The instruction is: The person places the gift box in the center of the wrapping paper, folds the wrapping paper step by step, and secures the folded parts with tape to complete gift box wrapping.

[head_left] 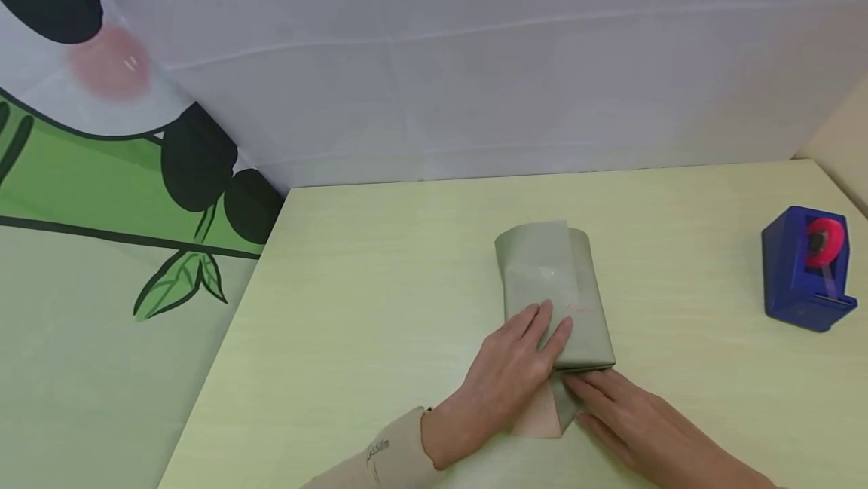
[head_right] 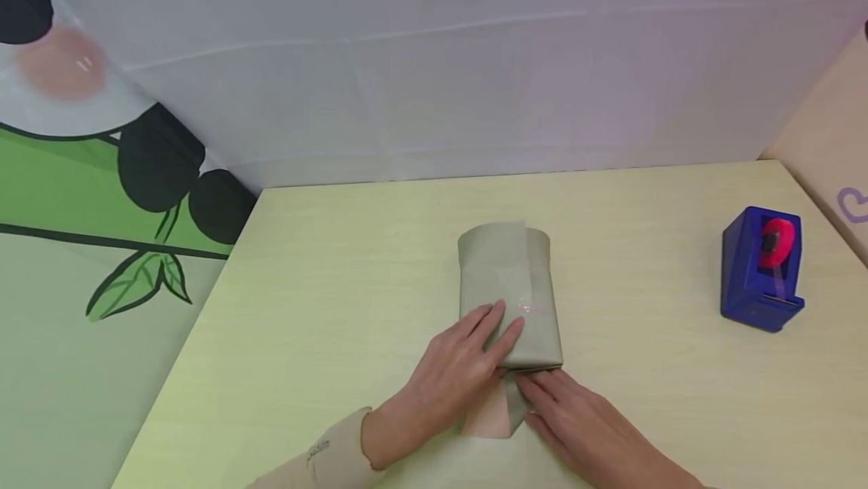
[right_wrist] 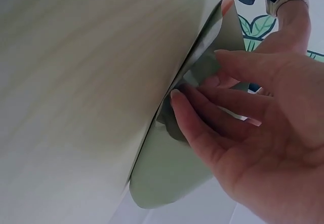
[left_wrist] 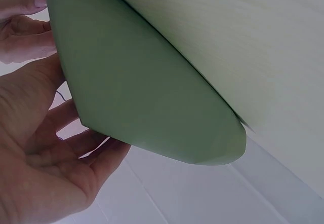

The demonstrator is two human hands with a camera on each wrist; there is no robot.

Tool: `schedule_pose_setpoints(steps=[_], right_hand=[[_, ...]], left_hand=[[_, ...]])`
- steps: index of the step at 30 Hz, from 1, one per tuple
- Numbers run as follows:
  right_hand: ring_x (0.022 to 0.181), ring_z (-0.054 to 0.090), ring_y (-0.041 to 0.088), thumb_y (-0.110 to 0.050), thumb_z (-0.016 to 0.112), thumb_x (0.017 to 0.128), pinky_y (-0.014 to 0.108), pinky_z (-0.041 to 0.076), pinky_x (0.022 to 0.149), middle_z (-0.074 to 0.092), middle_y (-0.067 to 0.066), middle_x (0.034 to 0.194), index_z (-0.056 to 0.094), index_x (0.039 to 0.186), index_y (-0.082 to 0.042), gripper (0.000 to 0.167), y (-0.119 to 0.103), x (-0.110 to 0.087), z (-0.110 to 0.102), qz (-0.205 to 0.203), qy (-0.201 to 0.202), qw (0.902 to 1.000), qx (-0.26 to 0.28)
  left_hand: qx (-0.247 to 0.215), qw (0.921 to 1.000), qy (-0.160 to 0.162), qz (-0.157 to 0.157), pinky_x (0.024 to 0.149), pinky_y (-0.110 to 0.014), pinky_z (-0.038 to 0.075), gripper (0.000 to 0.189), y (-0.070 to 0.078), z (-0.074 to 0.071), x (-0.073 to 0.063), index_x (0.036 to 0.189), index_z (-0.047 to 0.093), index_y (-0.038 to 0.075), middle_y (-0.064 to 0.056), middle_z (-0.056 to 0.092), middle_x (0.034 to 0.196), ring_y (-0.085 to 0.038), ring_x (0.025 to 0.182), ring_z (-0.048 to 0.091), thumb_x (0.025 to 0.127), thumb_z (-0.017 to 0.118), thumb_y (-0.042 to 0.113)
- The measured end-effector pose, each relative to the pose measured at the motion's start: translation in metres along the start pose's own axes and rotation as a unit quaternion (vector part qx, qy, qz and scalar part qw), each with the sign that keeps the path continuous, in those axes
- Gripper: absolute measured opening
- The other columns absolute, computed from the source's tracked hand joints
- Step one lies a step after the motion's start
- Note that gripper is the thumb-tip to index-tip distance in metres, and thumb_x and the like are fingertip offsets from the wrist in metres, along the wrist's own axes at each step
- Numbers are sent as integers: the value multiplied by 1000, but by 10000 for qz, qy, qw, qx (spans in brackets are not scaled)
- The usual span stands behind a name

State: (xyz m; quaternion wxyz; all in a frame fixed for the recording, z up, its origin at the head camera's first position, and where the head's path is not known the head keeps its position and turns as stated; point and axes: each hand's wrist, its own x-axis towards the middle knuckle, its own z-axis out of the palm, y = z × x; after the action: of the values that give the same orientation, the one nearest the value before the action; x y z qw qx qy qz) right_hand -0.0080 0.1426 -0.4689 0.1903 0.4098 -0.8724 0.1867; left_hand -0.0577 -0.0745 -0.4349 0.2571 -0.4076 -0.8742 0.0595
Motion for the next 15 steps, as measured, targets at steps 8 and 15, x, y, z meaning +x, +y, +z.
schedule_pose_setpoints(steps=[8, 15], right_hand=[[137, 40, 18, -52, 32, 110, 11, 22, 115, 51, 10, 144, 52, 143, 2, 66, -2, -4, 0, -36, -291, 9996, 64], [142, 27, 18, -77, 63, 83, 11, 5, 118, 47, 18, 143, 40, 149, 8, 110, 0, -5, -2, -229, -368, 9989, 158]], left_hand=[[13, 10000, -75, -1, 103, -28, 50, 39, 0, -2, 1, 135, 68, 17, -13, 63, 135, -22, 122, 61, 96, 70, 11], [7, 10000, -20, 17, 102, -28, 51, 39, 0, -1, 0, 134, 69, 16, -13, 63, 135, -23, 122, 61, 95, 70, 11]])
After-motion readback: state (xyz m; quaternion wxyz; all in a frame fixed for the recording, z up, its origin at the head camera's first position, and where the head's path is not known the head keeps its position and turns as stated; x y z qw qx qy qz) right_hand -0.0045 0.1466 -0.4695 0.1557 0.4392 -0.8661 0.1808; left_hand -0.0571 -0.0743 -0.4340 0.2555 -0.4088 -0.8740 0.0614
